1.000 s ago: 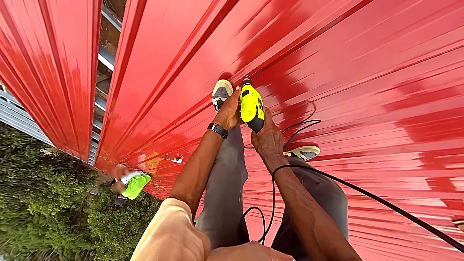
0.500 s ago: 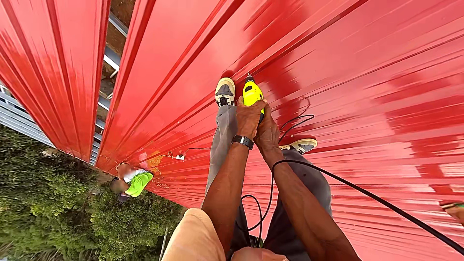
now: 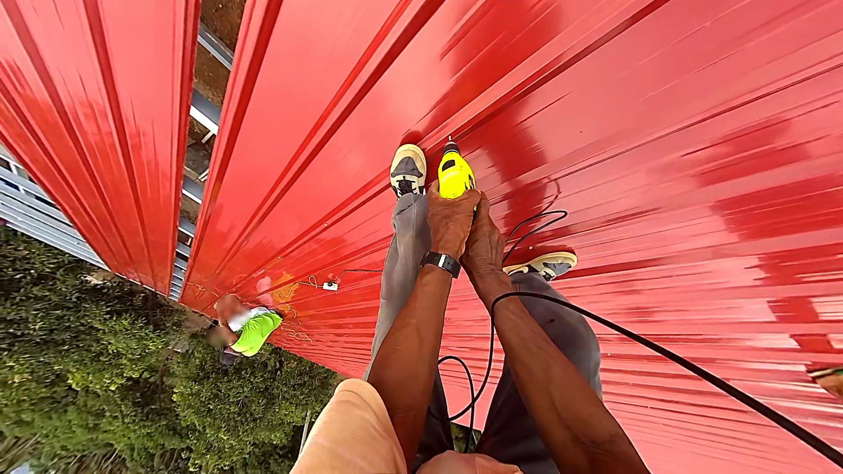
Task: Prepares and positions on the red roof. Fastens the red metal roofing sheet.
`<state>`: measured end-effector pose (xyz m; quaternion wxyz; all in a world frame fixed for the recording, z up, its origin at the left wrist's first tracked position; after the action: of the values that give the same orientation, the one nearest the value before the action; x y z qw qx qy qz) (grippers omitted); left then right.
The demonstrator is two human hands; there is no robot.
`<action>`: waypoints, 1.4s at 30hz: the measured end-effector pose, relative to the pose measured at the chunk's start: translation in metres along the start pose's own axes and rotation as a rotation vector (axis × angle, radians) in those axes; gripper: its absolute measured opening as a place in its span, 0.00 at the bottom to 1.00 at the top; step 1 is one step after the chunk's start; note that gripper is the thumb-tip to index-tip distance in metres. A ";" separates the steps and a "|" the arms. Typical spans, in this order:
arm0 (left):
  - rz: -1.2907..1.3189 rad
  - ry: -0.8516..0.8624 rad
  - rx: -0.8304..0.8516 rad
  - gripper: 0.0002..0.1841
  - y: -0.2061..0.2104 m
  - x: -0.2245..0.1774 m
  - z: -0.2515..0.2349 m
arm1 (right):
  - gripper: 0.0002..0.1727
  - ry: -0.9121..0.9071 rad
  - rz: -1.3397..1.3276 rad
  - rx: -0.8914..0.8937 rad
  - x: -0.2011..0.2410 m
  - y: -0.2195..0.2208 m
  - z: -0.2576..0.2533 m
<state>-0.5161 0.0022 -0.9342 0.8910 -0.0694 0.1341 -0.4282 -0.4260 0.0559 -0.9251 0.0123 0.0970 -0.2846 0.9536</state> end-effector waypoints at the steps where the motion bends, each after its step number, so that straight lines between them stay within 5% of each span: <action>1: 0.011 0.002 -0.008 0.47 0.000 -0.001 -0.001 | 0.40 -0.008 -0.006 -0.004 0.000 0.000 0.000; 42: 0.038 0.092 -0.121 0.43 0.016 -0.009 -0.031 | 0.40 -0.028 0.005 0.044 -0.010 0.006 -0.016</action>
<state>-0.5185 0.0187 -0.9665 0.8860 -0.1007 0.2021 -0.4050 -0.4195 0.0602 -0.9430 0.0040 0.1097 -0.2638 0.9583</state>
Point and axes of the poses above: each hand's wrist, its own z-axis away from the middle knuckle, its own y-axis out of the palm, x = y × z, the point moved 8 cm from there along -z, towards the middle knuckle, and after that the axes turned 2 degrees about -y, right-handed, at the moved point
